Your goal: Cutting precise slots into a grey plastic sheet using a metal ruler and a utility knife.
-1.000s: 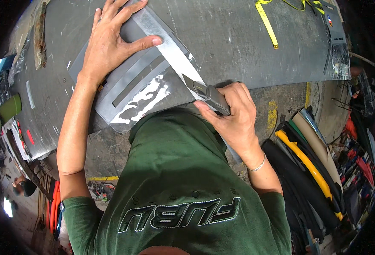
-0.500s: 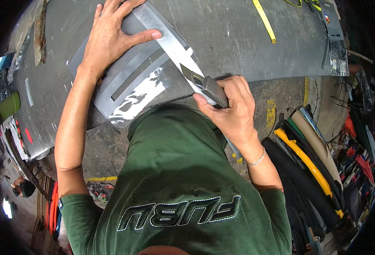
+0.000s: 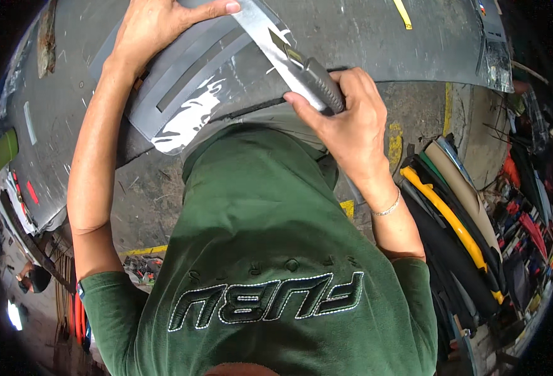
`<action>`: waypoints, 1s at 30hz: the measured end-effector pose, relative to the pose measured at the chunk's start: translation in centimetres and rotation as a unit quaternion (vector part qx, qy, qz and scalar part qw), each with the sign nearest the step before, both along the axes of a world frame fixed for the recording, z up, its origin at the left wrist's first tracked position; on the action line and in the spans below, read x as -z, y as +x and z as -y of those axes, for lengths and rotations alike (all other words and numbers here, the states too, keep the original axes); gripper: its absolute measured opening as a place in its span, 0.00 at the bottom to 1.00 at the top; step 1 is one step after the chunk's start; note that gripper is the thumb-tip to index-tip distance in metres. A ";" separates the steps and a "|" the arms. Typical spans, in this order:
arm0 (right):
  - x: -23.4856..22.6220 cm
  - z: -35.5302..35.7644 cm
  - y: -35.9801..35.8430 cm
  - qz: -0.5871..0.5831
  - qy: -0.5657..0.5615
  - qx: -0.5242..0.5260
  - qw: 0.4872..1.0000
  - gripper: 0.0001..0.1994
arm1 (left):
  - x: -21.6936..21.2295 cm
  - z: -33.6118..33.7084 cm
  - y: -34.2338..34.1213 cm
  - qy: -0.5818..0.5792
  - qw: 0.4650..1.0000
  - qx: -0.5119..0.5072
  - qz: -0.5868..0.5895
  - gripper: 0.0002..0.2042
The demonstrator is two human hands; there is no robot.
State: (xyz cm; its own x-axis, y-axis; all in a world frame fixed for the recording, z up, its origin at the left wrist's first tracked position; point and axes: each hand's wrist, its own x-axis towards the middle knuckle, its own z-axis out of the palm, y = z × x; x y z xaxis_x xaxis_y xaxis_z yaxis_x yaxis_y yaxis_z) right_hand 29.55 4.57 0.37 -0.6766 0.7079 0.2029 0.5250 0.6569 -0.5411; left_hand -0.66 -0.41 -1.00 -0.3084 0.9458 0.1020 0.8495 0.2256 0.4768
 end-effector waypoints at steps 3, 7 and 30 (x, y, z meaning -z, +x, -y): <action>-0.7 0.7 -0.5 0.046 -0.040 0.067 0.996 0.23 | -0.6 -0.3 0.5 0.006 1.000 0.011 -0.028 0.41; -0.5 1.1 -0.2 0.051 -0.059 0.117 0.990 0.24 | -1.1 0.0 0.7 0.031 0.998 0.028 -0.051 0.40; -0.9 0.9 -0.4 0.085 -0.044 0.108 0.990 0.25 | -2.8 -1.3 0.6 0.008 0.986 0.169 -0.005 0.28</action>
